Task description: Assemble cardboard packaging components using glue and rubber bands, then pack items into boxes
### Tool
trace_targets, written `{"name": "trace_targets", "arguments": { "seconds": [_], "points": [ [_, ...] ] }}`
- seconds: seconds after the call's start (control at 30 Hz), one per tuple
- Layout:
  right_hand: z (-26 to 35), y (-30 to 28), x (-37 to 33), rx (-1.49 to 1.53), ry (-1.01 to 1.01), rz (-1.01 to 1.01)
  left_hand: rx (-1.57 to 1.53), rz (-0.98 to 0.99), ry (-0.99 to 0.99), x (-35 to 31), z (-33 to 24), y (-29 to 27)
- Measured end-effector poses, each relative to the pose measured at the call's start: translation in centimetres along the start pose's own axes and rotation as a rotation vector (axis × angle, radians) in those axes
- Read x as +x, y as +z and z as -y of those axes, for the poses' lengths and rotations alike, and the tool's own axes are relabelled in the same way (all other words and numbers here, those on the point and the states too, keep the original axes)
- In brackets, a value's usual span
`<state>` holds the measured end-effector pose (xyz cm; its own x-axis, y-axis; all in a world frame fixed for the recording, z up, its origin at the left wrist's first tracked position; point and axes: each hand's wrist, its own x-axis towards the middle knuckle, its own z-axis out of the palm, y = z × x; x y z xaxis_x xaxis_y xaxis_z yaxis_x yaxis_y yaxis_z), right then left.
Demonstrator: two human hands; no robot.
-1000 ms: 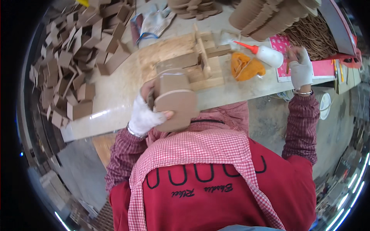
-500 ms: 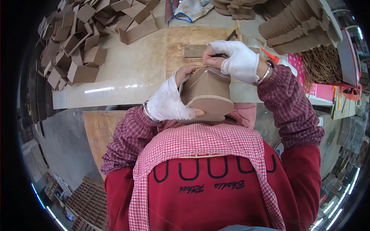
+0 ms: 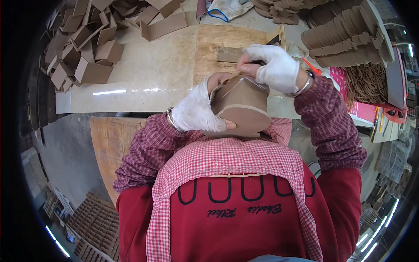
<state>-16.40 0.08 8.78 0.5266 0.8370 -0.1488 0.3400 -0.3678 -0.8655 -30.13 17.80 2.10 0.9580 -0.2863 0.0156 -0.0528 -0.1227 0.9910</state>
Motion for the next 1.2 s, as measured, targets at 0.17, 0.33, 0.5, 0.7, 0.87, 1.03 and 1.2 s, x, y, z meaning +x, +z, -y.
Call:
{"name": "trace_targets", "arguments": {
  "seconds": [0.17,0.33,0.5,0.7,0.87,1.03,1.2],
  "points": [
    [-0.7,-0.9,-1.9,0.015,0.301,0.020,-0.075,-0.080,-0.054,-0.9,1.0,0.1],
    [-0.4,-0.1,-2.6,0.424,0.241,-0.179,-0.180,-0.107,-0.125,-1.3,2.1,0.6],
    [3.1,1.7,-2.6,0.430,0.125,-0.192,-0.259,-0.127,-0.166,-1.9,3.2,1.1],
    [6.1,5.5,-3.2,-0.243,-0.493,0.034,-0.338,-0.079,-0.256,-1.0,5.2,1.3],
    [3.0,3.5,-8.1,-0.296,-0.171,-0.088,-0.535,-0.117,-0.187,-3.1,4.6,1.4],
    [-0.9,5.8,-11.4,-0.274,-0.019,-0.322,-0.596,-0.113,-0.303,-2.7,4.3,1.6],
    [0.9,6.3,-10.4,-0.183,-0.080,-0.432,-0.521,-0.114,-0.323,-2.1,3.9,1.8]
  ]
}}
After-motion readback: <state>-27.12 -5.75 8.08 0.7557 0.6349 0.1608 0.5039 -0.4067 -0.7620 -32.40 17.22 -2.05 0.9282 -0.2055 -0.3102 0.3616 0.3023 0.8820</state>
